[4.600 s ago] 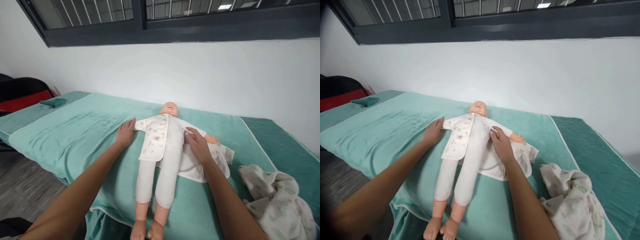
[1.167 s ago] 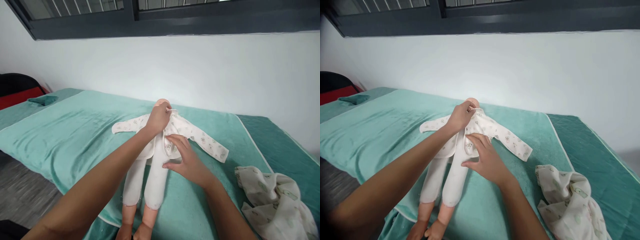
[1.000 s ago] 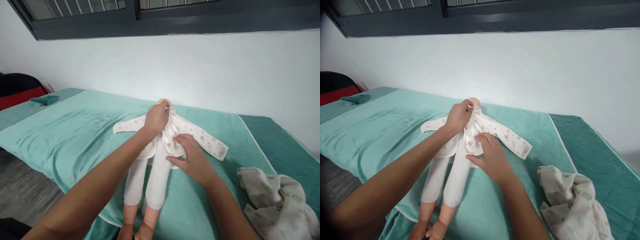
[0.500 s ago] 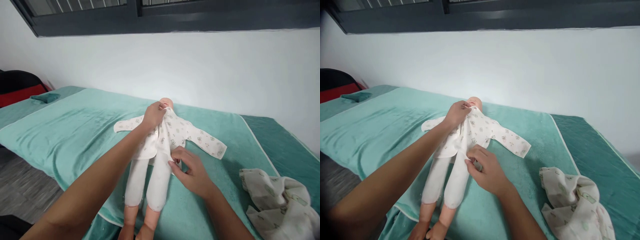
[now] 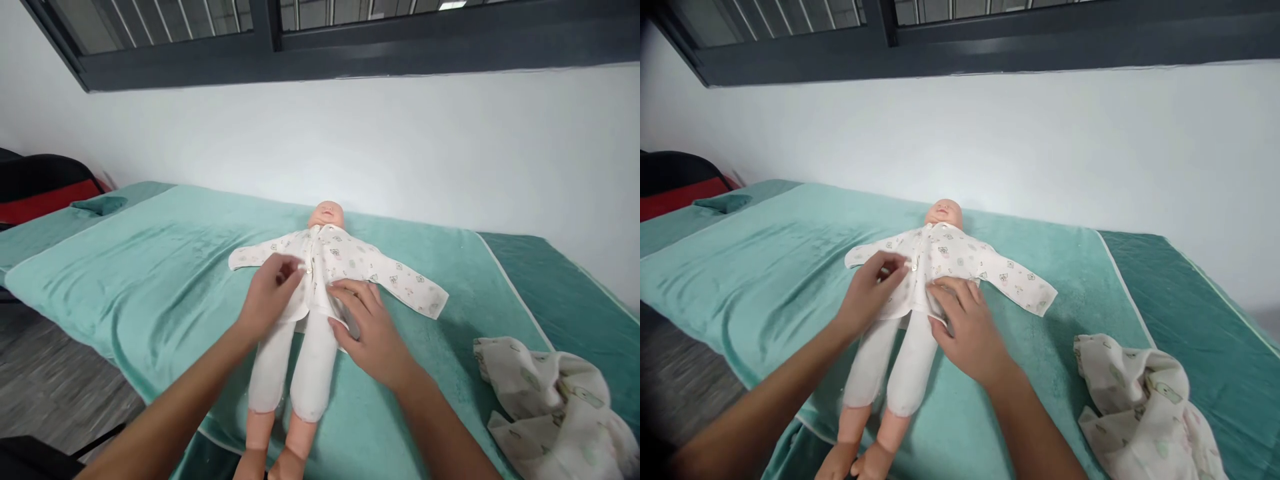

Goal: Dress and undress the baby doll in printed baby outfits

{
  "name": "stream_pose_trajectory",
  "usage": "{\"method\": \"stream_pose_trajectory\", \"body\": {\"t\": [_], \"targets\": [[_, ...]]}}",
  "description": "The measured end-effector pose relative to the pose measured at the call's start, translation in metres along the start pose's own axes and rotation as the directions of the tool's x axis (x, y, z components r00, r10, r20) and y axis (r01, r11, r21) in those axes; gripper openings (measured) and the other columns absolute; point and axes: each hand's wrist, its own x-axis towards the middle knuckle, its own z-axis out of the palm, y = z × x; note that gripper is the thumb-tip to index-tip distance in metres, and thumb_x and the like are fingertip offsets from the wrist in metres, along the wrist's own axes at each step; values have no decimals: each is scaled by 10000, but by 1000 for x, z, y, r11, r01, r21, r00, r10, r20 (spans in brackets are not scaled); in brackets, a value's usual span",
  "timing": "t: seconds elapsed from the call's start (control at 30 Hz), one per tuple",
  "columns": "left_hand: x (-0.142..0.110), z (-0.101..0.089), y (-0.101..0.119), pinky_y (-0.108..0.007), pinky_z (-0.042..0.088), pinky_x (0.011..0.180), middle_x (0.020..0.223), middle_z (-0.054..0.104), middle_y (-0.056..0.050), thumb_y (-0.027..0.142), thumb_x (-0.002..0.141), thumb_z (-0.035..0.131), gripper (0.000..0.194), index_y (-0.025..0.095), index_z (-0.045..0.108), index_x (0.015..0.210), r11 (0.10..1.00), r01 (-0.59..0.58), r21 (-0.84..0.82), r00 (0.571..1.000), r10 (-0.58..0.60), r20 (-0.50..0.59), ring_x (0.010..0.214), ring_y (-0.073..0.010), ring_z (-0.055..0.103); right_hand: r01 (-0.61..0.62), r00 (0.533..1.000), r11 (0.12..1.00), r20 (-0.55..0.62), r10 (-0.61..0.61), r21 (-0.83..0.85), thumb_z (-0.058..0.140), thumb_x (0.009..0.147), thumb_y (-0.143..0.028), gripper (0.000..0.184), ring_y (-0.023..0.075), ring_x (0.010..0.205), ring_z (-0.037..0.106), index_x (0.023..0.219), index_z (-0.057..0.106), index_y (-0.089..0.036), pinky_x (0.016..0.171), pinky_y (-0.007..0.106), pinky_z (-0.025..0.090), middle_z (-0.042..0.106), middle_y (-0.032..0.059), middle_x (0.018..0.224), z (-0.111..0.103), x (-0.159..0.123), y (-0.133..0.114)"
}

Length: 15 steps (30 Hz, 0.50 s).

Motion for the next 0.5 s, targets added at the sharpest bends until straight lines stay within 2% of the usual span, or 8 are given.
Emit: {"method": "stream_pose_trajectory", "body": {"t": [0.1,0.2,0.3,0.4,0.5], "targets": [[-52,-16,-28,-303,420,836,1091,618,-33,317,903,615,182,240,650,1065,996,-81,-25,995,82,56,944,-180,545,17,999,999,-48,-18,-36,521,909,-112,482,274,1321,490,1372,508,-243,1099,511,410,558,98,1411,10,3,0],[-84,-19,-51,-314,401,961,1226,551,-39,287,907,604,245,275,629,1150,973,-21,-229,999,30,37,1139,-208,518,23,993,1000,-118,-25,-20,487,928,-125,479,267,1396,458,1393,516,-238,1139,517,401,539,100,1472,20,12,3],[-94,-11,-58,-326,387,1008,1238,513,-45,286,906,591,262,282,636,1164,947,23,-320,1000,-25,-2,1192,-221,496,52,988,998,-150,-49,20,457,959,-122,421,239,1414,467,1342,584,-240,1162,498,396,589,77,1445,28,19,5],[-92,-3,-53,-337,364,1030,1200,515,-50,313,913,600,242,277,669,1142,970,24,-243,995,-47,-90,1175,-219,496,97,983,992,-161,-82,83,442,973,-101,408,204,1384,514,1305,618,-260,1176,486,389,647,42,1386,30,17,4],[-89,0,-49,-322,383,977,1152,519,-45,345,908,627,211,278,702,1093,975,43,-218,988,-74,-136,1119,-204,509,128,981,985,-160,-109,114,478,968,-109,409,195,1358,543,1328,602,-259,1179,489,388,649,46,1386,28,9,0]]}}
